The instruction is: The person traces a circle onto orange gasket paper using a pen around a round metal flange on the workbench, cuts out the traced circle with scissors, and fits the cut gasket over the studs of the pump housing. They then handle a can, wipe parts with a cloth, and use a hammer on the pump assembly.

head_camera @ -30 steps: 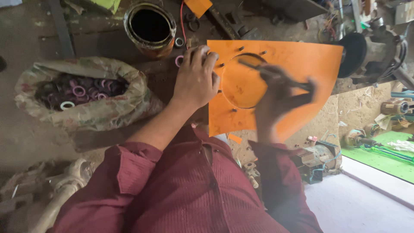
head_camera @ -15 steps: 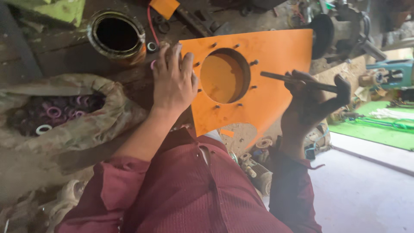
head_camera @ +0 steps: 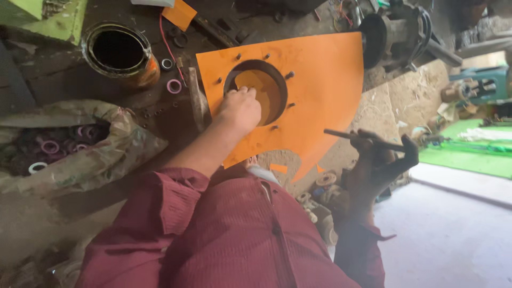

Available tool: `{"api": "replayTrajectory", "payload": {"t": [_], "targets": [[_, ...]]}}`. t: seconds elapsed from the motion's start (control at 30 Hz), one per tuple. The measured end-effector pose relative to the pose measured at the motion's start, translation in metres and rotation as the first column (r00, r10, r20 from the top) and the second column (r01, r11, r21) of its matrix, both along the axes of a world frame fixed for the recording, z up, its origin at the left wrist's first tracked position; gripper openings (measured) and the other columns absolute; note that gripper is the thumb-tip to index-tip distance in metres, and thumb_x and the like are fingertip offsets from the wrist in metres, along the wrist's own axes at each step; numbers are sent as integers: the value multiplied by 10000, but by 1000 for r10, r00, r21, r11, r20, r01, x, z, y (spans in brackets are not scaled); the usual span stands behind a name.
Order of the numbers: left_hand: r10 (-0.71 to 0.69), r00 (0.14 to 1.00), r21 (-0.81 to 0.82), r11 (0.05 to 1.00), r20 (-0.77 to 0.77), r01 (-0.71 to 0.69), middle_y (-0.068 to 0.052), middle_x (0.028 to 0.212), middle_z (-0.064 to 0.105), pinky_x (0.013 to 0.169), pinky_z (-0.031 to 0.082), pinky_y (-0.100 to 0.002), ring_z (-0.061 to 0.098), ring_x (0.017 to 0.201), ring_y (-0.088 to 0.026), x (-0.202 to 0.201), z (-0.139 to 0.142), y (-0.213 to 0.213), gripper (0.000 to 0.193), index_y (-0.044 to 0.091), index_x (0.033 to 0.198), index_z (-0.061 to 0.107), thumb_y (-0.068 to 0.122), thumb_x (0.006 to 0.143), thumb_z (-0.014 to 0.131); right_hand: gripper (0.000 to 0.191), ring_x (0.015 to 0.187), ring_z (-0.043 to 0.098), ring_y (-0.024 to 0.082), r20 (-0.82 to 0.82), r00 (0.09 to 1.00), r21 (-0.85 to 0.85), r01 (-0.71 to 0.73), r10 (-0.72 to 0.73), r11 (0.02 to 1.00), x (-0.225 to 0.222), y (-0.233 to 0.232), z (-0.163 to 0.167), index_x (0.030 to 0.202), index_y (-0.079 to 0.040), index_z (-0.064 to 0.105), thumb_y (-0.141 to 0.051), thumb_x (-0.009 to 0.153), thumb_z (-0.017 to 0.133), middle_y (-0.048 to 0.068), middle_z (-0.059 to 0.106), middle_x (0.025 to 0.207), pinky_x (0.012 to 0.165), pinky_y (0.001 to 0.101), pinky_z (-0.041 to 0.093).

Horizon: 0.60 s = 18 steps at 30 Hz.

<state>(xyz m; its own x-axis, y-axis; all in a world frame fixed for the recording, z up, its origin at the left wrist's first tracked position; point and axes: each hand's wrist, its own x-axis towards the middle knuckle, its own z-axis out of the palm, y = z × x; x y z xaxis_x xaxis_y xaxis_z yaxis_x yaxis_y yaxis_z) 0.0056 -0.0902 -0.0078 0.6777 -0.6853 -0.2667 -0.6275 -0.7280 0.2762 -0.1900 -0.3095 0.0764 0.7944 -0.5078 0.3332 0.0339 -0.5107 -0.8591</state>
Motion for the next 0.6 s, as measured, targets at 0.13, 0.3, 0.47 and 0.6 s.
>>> {"api": "replayTrajectory", "payload": {"t": [0.13,0.3,0.47,0.6], "targets": [[45,984,107,994,-170,-27,-130,1298,621,970,516,-428,584,1240,-290,8,5,-16,330,75,1100,745,306,876,677,512,1020,733,289,-13,1000,-29,-2,1,1000,-13,-15,-5,1501,-131,181,-44,1187,576,258,707,1048,967,388,590],[197,979,21,980,-45,-196,-211,1130,715,814,600,-468,715,1037,-359,10,11,-37,249,27,1173,642,89,934,605,509,985,740,294,-7,997,16,-79,79,997,-24,-41,-16,1469,-129,181,-58,1174,591,256,717,1102,947,387,594],[199,976,-14,979,-89,-201,-182,1045,728,811,584,-499,702,1001,-380,10,21,-15,235,50,1093,653,53,859,632,528,1007,744,299,-16,994,53,-109,110,993,-39,-69,-26,1485,-129,189,-82,1161,602,250,719,1115,980,409,605],[320,934,-127,932,-156,-341,-152,1092,714,801,588,-501,710,982,-371,5,38,-6,326,197,1104,740,16,875,594,524,1092,735,316,-46,988,85,-145,149,986,-50,-87,-34,1491,-116,207,-95,1152,605,258,703,1161,981,423,618]]}}
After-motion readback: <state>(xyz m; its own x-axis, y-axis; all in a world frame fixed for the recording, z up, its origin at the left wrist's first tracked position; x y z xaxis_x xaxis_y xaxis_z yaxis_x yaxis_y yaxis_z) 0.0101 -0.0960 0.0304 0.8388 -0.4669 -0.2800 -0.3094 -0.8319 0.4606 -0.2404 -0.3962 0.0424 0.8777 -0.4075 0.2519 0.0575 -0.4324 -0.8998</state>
